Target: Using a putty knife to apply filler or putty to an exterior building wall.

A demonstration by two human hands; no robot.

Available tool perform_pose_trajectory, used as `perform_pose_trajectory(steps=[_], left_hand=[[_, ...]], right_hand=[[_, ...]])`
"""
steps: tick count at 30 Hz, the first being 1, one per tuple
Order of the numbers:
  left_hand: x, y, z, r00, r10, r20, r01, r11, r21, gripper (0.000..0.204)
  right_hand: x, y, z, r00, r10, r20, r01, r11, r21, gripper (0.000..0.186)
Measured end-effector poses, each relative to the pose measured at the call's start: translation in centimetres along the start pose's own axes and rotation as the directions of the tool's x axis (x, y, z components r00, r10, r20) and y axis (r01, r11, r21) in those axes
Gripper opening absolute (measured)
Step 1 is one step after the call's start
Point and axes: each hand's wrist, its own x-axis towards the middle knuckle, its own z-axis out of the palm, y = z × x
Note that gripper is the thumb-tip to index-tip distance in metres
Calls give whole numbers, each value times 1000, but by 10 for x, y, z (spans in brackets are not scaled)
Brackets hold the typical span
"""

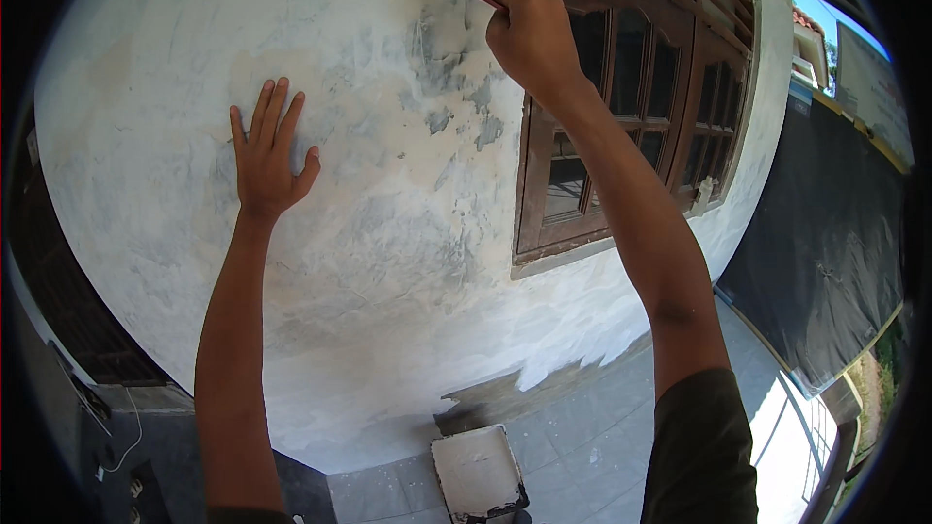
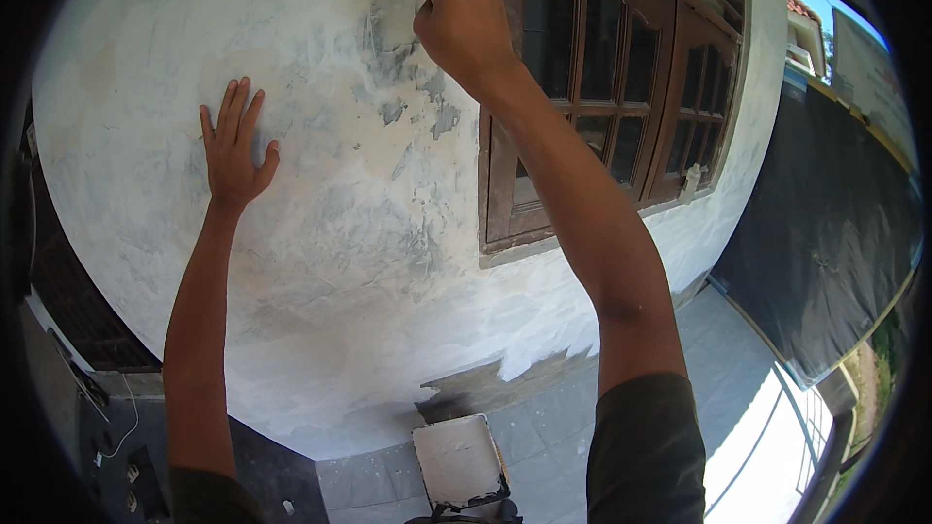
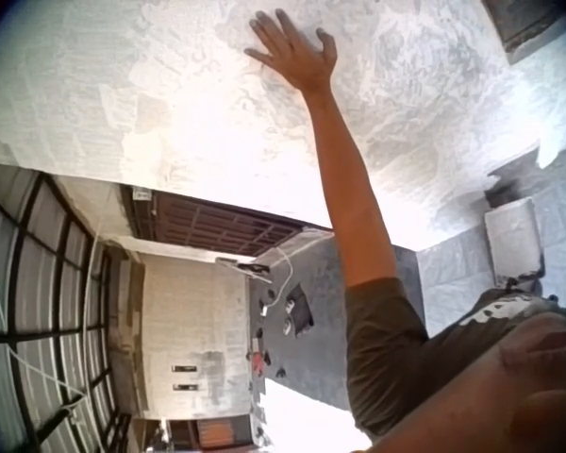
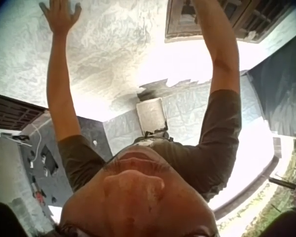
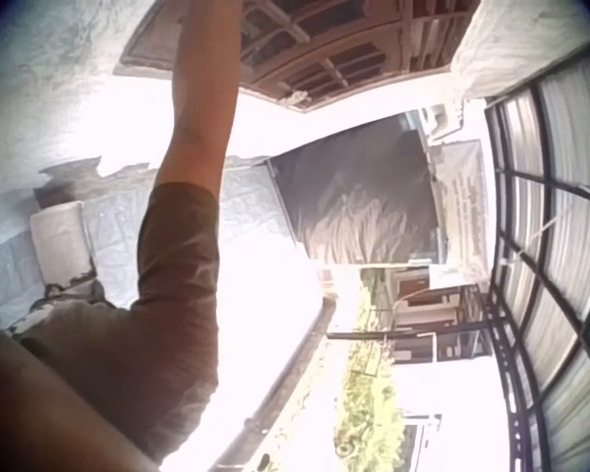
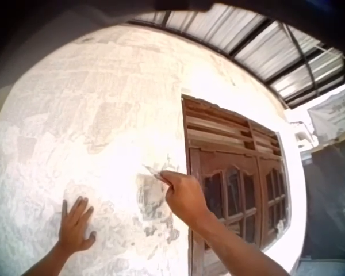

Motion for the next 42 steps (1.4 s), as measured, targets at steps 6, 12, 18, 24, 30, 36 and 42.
perform_pose_trajectory(steps=[6,12,18,24,30,36,42], left_hand=[[1,-1,4,1000,12,-3,-12,1000,6,64],[-4,-2,3,1000,-7,3,7,1000,-10,64],[-6,-3,4,1000,-21,16,21,1000,-8,64],[-6,-3,0,1000,-13,-7,13,1000,-13,65],[0,1,1,1000,12,-11,-12,1000,-5,66],[-1,0,6,1000,1,-7,-1,1000,-18,67],[-3,-4,3,1000,-4,-14,4,1000,-19,68]], right_hand=[[52,21,55,990,-135,49,141,979,-147,26],[-14,5,59,970,-199,139,225,954,-197,13],[-91,-16,40,953,-173,250,208,971,-121,15],[-37,-6,5,978,143,152,-146,989,7,48],[-30,47,77,991,-132,26,134,959,-250,64],[-127,21,94,985,-128,113,153,954,-259,60],[-169,-18,40,938,57,343,-51,998,-25,52]])
